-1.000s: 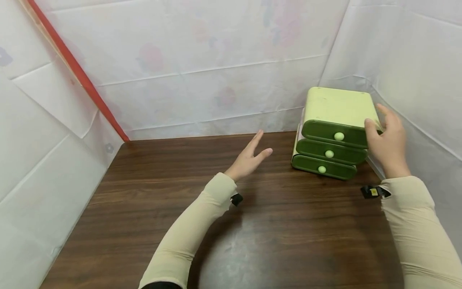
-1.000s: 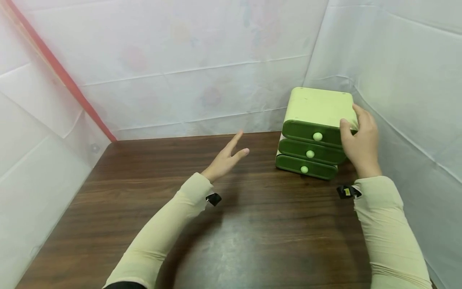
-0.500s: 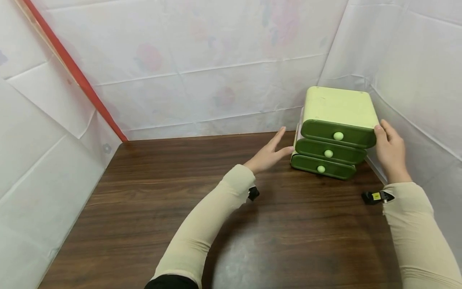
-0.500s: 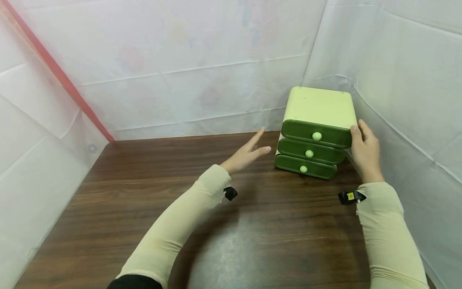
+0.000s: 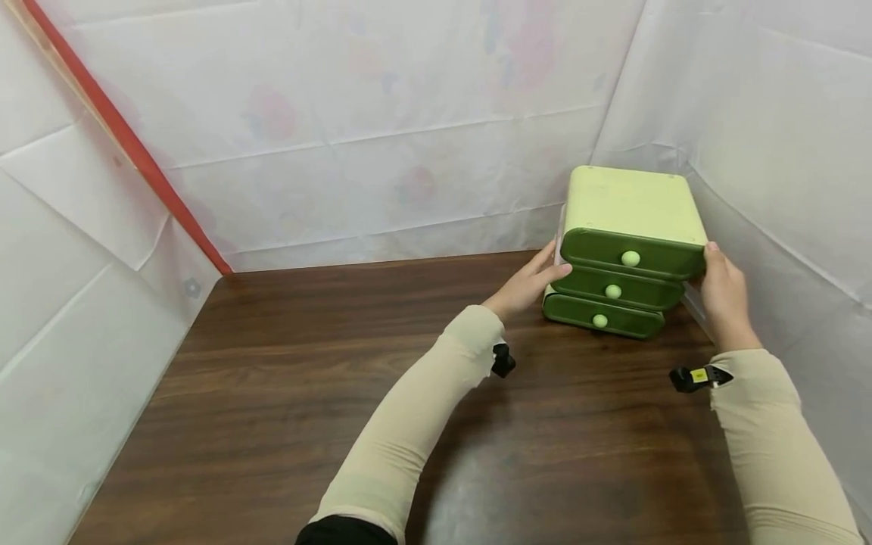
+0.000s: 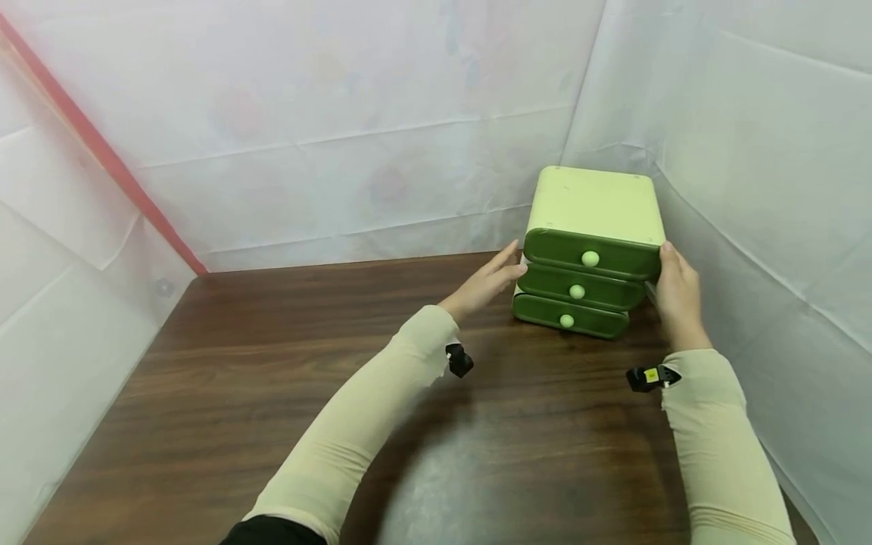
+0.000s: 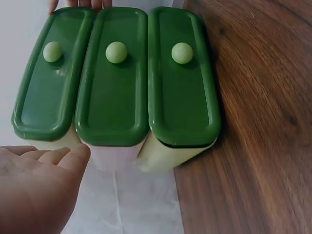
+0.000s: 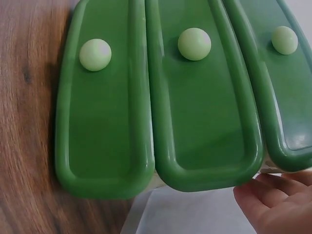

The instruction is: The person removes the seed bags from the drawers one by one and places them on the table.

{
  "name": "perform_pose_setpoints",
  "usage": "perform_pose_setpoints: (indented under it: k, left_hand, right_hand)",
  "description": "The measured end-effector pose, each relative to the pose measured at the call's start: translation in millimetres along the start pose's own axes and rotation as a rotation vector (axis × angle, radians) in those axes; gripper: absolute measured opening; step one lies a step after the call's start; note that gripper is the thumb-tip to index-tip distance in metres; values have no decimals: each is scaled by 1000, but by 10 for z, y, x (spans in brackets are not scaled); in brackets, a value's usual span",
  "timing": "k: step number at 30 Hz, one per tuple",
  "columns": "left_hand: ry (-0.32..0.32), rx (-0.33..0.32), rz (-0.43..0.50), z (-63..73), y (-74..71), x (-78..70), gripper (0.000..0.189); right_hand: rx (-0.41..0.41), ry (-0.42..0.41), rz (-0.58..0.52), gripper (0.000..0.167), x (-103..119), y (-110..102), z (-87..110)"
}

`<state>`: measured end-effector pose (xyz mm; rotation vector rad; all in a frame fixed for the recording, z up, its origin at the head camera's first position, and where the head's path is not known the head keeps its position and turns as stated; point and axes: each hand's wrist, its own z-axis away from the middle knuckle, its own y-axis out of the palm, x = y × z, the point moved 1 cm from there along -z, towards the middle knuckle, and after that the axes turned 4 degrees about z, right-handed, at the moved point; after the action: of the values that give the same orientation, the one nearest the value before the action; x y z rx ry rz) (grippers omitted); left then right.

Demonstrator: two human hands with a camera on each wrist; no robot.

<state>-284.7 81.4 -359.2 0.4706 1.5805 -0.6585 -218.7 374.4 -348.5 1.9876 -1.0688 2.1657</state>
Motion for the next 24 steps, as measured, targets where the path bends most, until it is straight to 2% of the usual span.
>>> perform_pose_setpoints:
  k: [6,11,17,20,24]
  left_hand:
    - [-4,-23,-5,-9,54,8,69]
    - [-1,-37,22,-1,68,-13,69]
    - [1,-42,18,10,40,-31,69]
    - [9,-42,12,21,29,-27,68]
    - [15,-41,21,61,13,-6,68]
  right_hand:
    - [24,-21,-7,68,7,59,4]
    - [35,-9,-108,64,40,86,3]
    - [16,-24,-117,63,76,119,3]
    - [8,-15,-163,61,90,137,-4]
    - [-1,1,-155,60,110,163,10]
